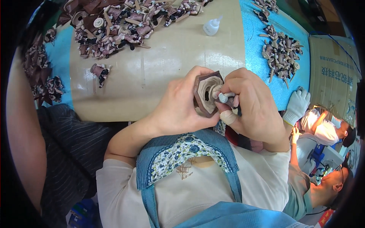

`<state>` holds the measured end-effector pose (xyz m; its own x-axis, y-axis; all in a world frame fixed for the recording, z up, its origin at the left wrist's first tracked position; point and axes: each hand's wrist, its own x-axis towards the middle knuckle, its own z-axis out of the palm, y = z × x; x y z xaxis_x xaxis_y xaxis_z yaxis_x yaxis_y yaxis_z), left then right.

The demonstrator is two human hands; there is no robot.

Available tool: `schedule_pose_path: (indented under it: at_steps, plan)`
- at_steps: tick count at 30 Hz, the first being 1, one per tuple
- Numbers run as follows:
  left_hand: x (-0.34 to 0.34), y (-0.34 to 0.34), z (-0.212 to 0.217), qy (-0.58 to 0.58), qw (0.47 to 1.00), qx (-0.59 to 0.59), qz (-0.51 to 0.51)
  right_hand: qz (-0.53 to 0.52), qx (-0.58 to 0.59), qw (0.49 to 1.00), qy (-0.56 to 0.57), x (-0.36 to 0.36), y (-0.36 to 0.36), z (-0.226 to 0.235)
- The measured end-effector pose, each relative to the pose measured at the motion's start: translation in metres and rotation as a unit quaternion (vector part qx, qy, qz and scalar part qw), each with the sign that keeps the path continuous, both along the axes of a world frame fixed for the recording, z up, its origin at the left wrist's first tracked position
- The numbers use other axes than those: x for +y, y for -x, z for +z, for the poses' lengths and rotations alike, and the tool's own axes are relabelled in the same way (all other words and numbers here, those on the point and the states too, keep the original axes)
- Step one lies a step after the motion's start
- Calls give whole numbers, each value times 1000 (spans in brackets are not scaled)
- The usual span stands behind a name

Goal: The person assembles figurines by applying glue into hollow base pieces using a squeeze bottle and inserting figurine pieces into each base by hand.

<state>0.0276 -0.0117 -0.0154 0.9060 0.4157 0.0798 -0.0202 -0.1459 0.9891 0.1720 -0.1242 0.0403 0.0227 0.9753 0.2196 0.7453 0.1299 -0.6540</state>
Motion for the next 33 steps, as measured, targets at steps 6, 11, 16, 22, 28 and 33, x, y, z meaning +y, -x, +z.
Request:
schedule_pose_path:
  at_steps: [6, 11, 16, 22, 28, 33]
  plan:
    - [-4, -2, 0, -56, 998, -3, 3, 62, -61, 996, -3, 1, -4, 1]
    - [-1, -4, -4, -46, 998, -34, -11, 83, 2, 996, -28, 2, -3, -6]
    - [3, -3, -2, -64, 995, -34, -61, 49, 52, 996, -54, 2, 8, -12]
    - [5, -6, -17, -14, 998, -41, -40, 26, 64, 997, -37, 5, 6, -17]
    - [10, -6, -20, 177, 975, -49, -126, 19, 122, 991, 47, 6, -16, 2]
    - [17, -4, -17, 322, 916, 16, -238, 136, 2, 990, -41, 10, -30, -4]
